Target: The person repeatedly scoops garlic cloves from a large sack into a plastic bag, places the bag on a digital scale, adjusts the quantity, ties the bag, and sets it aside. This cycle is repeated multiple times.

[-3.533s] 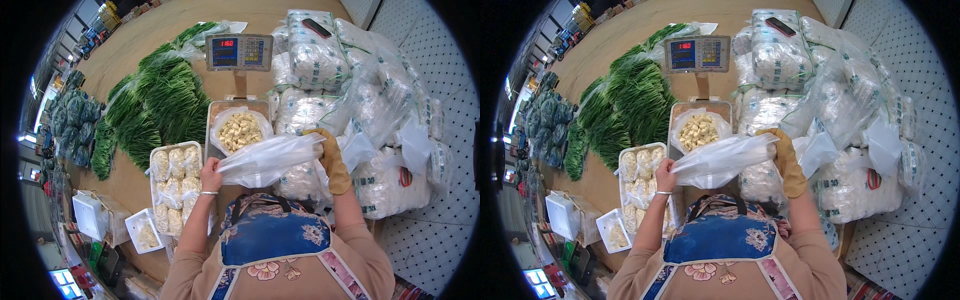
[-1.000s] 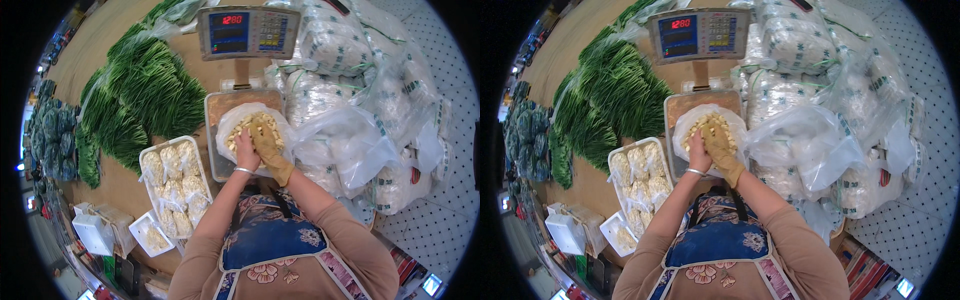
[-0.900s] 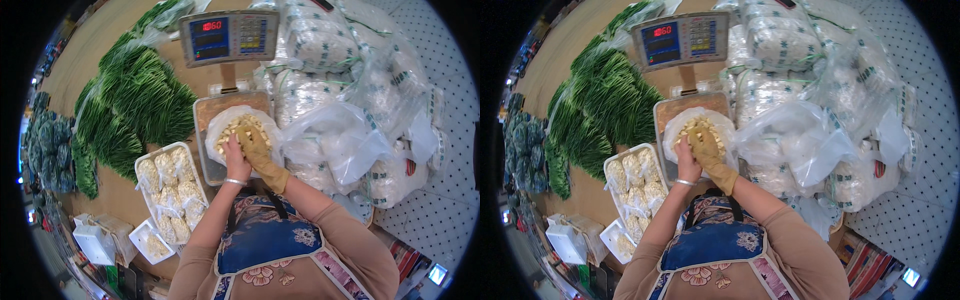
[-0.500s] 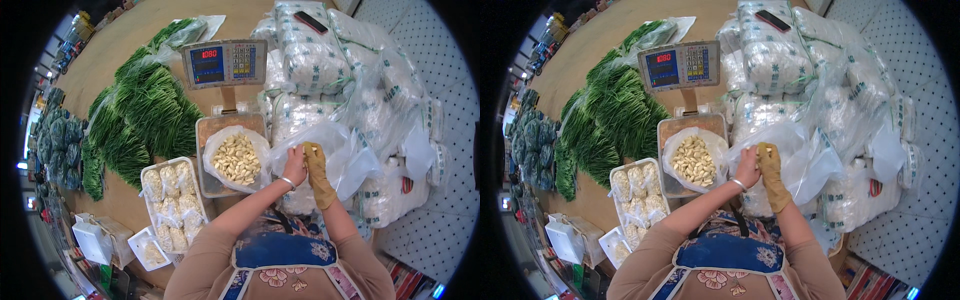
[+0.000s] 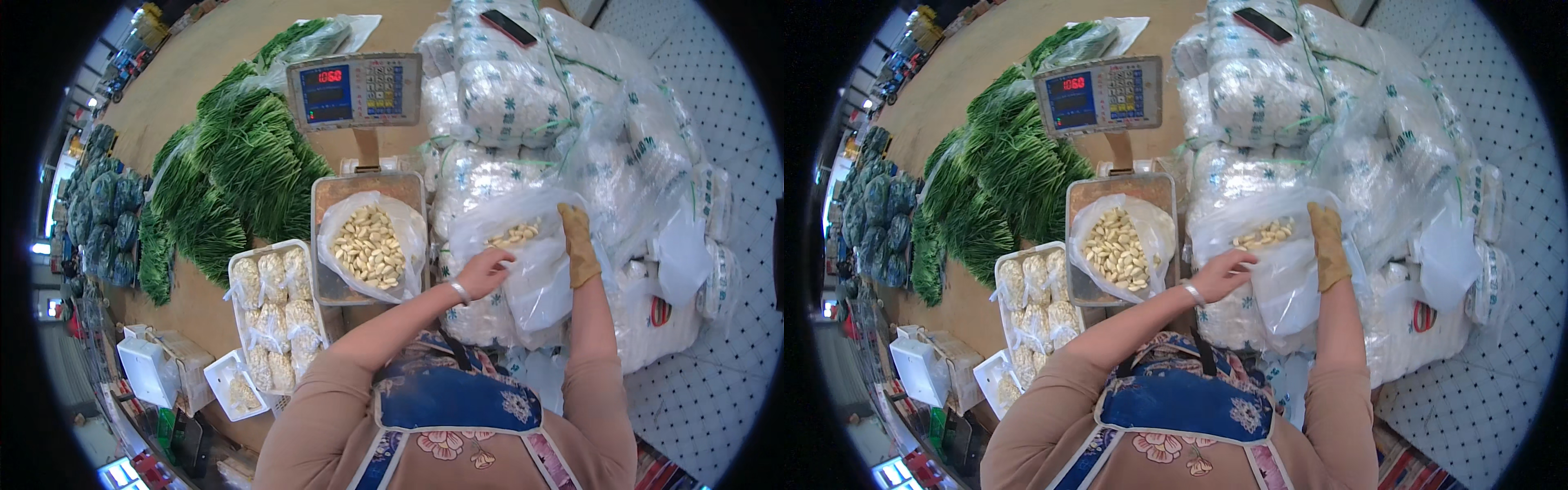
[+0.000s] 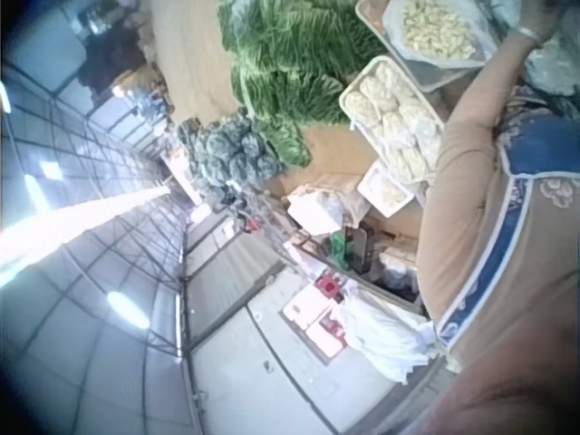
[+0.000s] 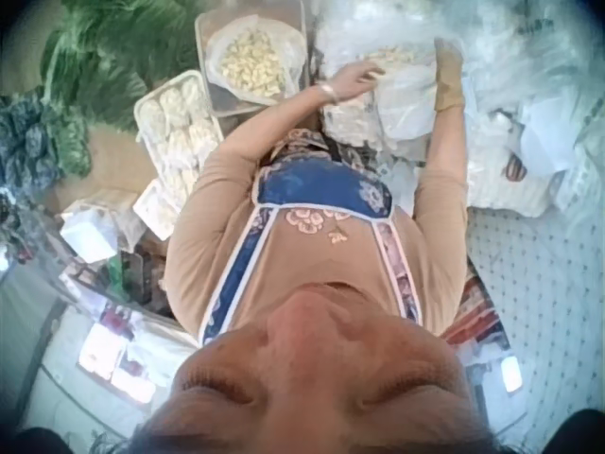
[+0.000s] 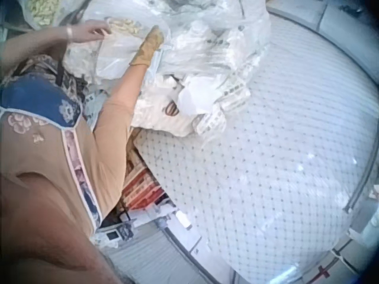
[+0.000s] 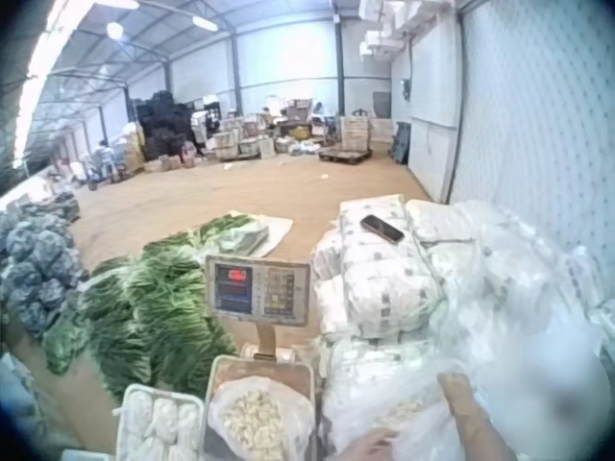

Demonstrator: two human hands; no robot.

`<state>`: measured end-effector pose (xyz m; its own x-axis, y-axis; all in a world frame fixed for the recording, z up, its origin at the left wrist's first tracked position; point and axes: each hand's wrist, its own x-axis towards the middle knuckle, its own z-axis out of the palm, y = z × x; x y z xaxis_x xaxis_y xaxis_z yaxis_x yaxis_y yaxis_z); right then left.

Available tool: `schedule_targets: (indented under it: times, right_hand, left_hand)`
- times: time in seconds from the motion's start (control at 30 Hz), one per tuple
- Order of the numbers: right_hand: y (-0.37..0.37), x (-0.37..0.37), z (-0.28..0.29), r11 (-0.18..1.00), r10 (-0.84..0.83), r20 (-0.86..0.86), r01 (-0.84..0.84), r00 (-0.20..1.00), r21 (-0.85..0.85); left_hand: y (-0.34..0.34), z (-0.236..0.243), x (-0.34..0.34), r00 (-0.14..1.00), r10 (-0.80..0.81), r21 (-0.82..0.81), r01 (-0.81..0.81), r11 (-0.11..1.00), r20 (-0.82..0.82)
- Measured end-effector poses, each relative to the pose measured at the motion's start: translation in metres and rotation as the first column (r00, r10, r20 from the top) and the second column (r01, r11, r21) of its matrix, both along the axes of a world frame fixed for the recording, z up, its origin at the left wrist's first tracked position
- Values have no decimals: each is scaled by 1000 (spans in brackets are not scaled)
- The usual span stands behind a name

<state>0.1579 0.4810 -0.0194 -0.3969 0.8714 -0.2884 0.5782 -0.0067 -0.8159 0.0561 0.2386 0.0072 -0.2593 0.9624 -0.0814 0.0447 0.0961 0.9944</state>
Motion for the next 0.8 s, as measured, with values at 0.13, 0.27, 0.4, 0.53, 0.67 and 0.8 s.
schedule_targets:
  times: [0.13,0.27,0.4,0.53,0.67,0.8]
  right_hand:
    - [-18,-11,60,959,258,180,-229,949,-166]
    - [-78,-41,123,831,519,308,-555,797,35]
    - [-198,-97,139,699,695,-280,-714,662,46]
    - [-278,-162,41,466,877,-31,-834,479,296]
    - [-292,-196,-17,459,769,294,-811,567,363]
    - [-297,-198,-29,414,708,429,-821,561,393]
  left_hand:
    - [-85,-13,-17,986,163,-78,-166,983,-40]
    - [-167,-8,-46,880,474,-203,-470,859,-27]
    - [-230,-25,-61,733,680,-194,-670,717,-19]
    - [-257,-18,-65,703,711,-274,-679,681,25]
    - [-295,-16,-61,692,718,-233,-712,662,-75]
    - [-335,-22,-62,603,798,-301,-760,575,3]
